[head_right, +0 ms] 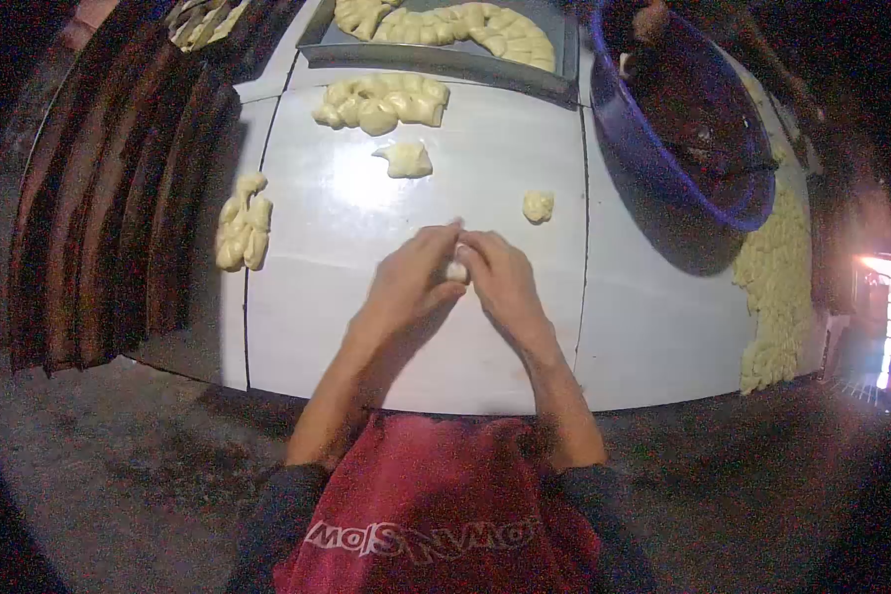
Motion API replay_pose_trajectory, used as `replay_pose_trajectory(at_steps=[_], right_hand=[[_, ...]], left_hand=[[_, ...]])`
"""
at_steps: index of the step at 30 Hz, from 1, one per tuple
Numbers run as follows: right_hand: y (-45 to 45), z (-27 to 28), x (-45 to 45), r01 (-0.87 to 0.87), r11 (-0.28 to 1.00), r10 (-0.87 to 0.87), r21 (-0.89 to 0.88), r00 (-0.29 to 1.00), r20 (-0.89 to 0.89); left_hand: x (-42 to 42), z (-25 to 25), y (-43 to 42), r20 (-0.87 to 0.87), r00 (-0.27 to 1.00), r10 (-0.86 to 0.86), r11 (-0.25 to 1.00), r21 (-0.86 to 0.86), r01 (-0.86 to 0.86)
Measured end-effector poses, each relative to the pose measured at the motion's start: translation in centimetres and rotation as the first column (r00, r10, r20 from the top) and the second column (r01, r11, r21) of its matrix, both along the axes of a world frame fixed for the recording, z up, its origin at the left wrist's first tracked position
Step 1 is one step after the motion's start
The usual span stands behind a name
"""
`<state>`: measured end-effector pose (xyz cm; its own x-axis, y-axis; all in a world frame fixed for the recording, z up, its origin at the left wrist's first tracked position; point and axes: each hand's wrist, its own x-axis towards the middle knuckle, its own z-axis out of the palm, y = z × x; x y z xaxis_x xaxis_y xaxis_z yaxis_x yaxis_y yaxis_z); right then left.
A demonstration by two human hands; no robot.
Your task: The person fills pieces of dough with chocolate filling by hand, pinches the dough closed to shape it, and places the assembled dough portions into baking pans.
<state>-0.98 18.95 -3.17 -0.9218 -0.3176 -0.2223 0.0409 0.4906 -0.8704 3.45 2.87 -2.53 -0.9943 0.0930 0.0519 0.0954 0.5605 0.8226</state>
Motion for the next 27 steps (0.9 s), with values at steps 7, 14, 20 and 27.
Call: replay_pose_trajectory(at_steps=[7, 14, 20, 27], right_hand=[[-1.8, 1.2, 0.1, -0.097, 0.981, 0.139, -0.167, 0.956, 0.258], [-7.5, -2.0, -7.0, 0.107, 0.962, 0.044, 0.251, 0.846, -0.531], [-8.9, -2.8, -10.3, -0.111, 0.981, 0.169, 0.157, 0.888, -0.427], [-8.0, 3.6, -5.6, 0.129, 0.796, 0.122, -0.592, 0.923, 0.365]], left_hand=[[3.3, 1.0, -3.6, 0.105, 0.994, 0.037, 0.988, -0.152, -0.021], [4.8, 1.9, -8.3, 0.310, 0.942, 0.125, 0.979, -0.193, -0.066], [1.6, 0.7, -9.6, 0.096, 0.946, 0.311, 0.949, 0.025, -0.314], [-4.3, -1.3, -8.9, 0.258, 0.948, 0.185, 0.818, 0.494, -0.294]])
